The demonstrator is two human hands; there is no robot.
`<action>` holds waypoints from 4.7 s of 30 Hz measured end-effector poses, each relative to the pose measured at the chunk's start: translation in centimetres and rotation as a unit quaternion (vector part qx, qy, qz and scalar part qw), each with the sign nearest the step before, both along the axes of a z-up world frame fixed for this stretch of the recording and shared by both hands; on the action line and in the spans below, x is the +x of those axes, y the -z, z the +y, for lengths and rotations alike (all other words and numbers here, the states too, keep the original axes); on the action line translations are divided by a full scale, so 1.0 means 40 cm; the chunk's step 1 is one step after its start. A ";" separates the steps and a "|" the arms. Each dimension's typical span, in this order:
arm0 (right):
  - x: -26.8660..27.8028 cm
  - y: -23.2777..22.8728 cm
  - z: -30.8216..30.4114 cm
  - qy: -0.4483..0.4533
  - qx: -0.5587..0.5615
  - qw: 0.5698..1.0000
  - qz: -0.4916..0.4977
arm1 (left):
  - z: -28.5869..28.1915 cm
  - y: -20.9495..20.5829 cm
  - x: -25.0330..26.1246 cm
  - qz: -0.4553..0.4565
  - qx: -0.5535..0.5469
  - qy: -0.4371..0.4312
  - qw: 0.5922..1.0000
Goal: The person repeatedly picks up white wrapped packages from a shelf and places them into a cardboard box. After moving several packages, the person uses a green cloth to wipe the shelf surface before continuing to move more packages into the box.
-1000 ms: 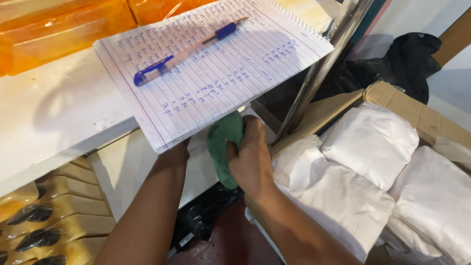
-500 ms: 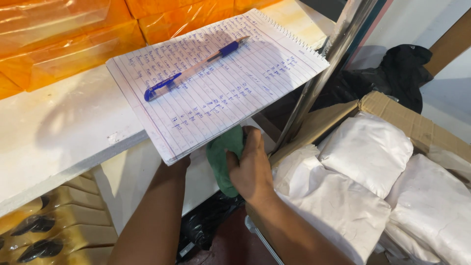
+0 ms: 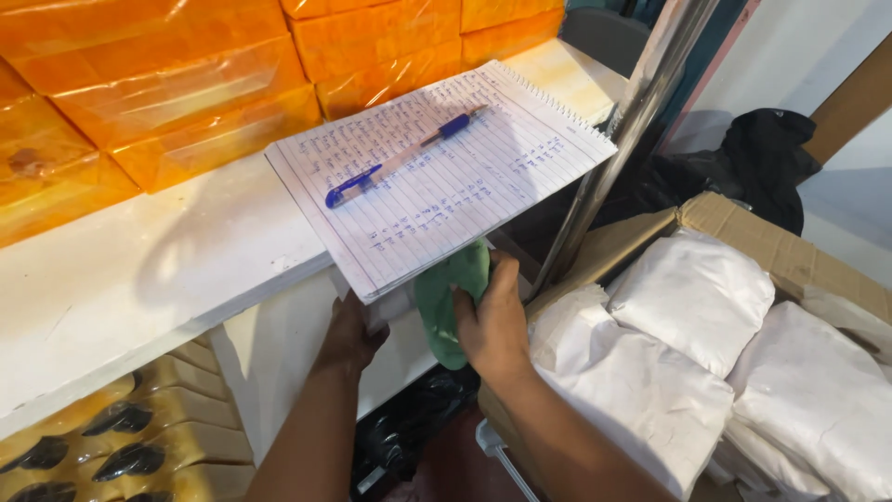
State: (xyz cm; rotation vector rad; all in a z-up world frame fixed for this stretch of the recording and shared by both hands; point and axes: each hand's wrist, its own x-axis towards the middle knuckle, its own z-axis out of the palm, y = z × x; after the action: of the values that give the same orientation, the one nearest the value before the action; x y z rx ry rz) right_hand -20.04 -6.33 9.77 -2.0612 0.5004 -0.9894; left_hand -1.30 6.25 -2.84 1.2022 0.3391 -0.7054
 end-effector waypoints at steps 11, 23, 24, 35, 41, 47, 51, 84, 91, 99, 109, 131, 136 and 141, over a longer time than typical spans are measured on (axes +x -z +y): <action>-0.027 0.001 0.025 -0.015 0.002 0.999 -0.050 | 0.093 -0.050 -0.144 -0.046 -0.074 0.011 0.996; -0.207 -0.097 0.094 0.007 -0.046 0.994 -0.099 | 0.298 -0.336 -0.402 -0.079 -0.110 0.124 0.983; -0.231 -0.105 0.094 0.017 0.034 0.994 -0.105 | 0.314 -0.371 -0.424 -0.080 -0.103 0.140 0.982; -0.573 -0.464 -0.016 0.136 0.496 0.806 -0.294 | 0.309 -0.770 -0.660 -0.050 -0.131 0.250 0.958; -0.773 -0.760 0.000 0.038 0.492 0.781 -0.383 | 0.238 -0.933 -0.785 -0.059 -0.158 0.292 0.941; -0.850 -0.928 0.180 0.112 0.047 0.990 -0.065 | 0.120 -1.006 -0.921 -0.117 -0.230 0.301 0.918; -0.898 -1.036 0.187 0.146 -0.342 0.917 0.141 | 0.032 -1.057 -1.015 -0.126 -0.257 0.291 0.913; -1.066 -1.232 -0.511 -0.095 0.334 0.924 -0.162 | -0.316 -1.380 -1.246 -0.221 -0.354 0.238 0.877; -1.007 -1.078 -0.414 -0.181 0.579 0.757 -0.243 | -0.412 -1.404 -1.127 -0.139 -0.449 0.174 0.865; -1.033 -1.194 -0.316 -0.046 0.244 0.945 -0.211 | -0.449 -1.382 -1.064 -0.218 -0.437 0.149 0.860; -0.976 -1.334 -0.313 0.213 -0.281 0.933 -0.064 | -0.367 -1.447 -1.151 -0.382 -0.314 0.251 0.832; -1.045 -1.214 -0.493 -0.129 0.533 0.791 -0.270 | -0.424 -1.413 -1.170 -0.175 -0.382 0.263 0.868; -1.049 -1.233 -0.452 -0.051 0.463 0.851 -0.242 | -0.409 -1.370 -1.197 -0.175 -0.359 0.266 0.877; -1.059 -1.246 -0.447 0.007 0.356 0.905 -0.232 | -0.416 -1.318 -1.205 -0.139 -0.410 0.243 0.868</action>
State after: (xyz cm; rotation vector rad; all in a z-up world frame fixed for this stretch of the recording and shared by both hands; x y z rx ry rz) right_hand -62.38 -24.21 59.61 -1.1279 0.5209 -1.0600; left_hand -49.51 -10.38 49.87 0.5355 -0.5036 -0.9589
